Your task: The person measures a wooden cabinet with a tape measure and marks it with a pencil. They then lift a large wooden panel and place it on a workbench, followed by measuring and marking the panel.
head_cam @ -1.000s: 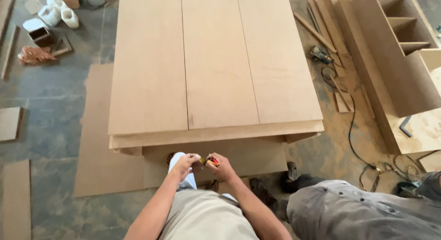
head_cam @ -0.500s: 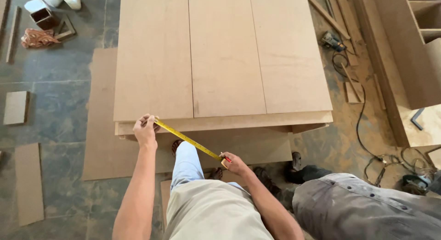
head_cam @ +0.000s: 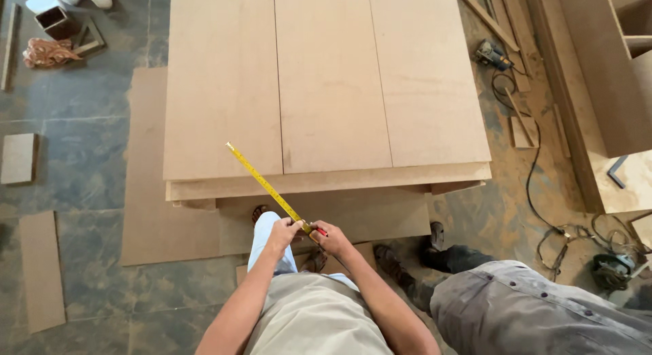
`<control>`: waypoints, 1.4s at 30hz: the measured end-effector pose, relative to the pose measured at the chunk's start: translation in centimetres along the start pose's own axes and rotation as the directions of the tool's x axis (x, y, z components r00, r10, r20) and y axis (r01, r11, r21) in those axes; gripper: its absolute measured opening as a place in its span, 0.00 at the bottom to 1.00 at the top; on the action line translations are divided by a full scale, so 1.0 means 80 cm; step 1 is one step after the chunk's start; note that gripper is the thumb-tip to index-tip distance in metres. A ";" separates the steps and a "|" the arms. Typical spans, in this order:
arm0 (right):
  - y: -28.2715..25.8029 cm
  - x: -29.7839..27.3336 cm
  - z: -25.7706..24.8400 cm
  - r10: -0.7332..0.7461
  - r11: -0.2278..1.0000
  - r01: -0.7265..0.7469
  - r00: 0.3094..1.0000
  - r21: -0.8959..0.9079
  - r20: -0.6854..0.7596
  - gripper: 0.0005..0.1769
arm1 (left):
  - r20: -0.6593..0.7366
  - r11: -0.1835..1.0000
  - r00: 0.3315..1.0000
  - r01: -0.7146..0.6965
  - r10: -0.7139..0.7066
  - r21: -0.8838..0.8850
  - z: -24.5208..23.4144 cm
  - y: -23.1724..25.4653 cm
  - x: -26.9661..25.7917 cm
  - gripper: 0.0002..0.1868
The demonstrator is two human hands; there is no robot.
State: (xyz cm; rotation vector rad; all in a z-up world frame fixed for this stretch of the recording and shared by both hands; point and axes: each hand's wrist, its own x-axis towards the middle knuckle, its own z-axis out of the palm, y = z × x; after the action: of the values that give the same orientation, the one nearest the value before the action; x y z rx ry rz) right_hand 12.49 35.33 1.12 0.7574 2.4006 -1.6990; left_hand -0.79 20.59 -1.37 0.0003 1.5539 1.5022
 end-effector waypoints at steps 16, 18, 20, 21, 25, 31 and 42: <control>0.025 -0.007 -0.024 0.153 0.976 -0.176 0.972 0.125 0.176 0.20 | -0.435 0.948 0.883 -0.273 0.179 -0.164 -0.063 0.056 0.036 0.11; 0.023 -0.010 -0.023 0.217 0.913 -0.283 0.947 0.294 0.235 0.20 | -0.455 0.938 0.873 -0.289 0.176 -0.191 -0.075 0.066 0.040 0.11; 0.018 -0.006 -0.025 0.145 0.940 -0.206 0.963 0.272 0.229 0.19 | -0.440 0.947 0.877 -0.284 0.194 -0.150 -0.076 0.077 0.046 0.12; 0.017 -0.006 -0.025 0.112 0.951 -0.171 0.967 0.259 0.229 0.19 | -0.430 0.940 0.884 -0.285 0.183 -0.186 -0.074 0.077 0.048 0.11; 0.017 -0.006 -0.030 0.047 0.975 -0.079 0.987 0.208 0.153 0.18 | -0.399 0.947 0.909 -0.228 0.124 -0.226 -0.059 0.064 0.045 0.12; 0.029 -0.011 -0.035 0.218 0.922 -0.215 0.976 0.323 0.029 0.17 | -0.325 0.980 0.946 -0.075 0.011 -0.184 -0.047 0.035 0.029 0.14; 0.040 -0.025 -0.041 0.478 0.772 -0.490 0.867 0.405 0.138 0.14 | -0.305 0.991 0.951 0.009 -0.049 -0.130 -0.043 0.018 0.018 0.14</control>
State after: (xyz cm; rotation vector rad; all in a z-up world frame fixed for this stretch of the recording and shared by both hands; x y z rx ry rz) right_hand 16.30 38.42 0.30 1.2681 1.5976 -1.9794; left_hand -4.47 19.14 -1.79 -0.3451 1.6885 1.6333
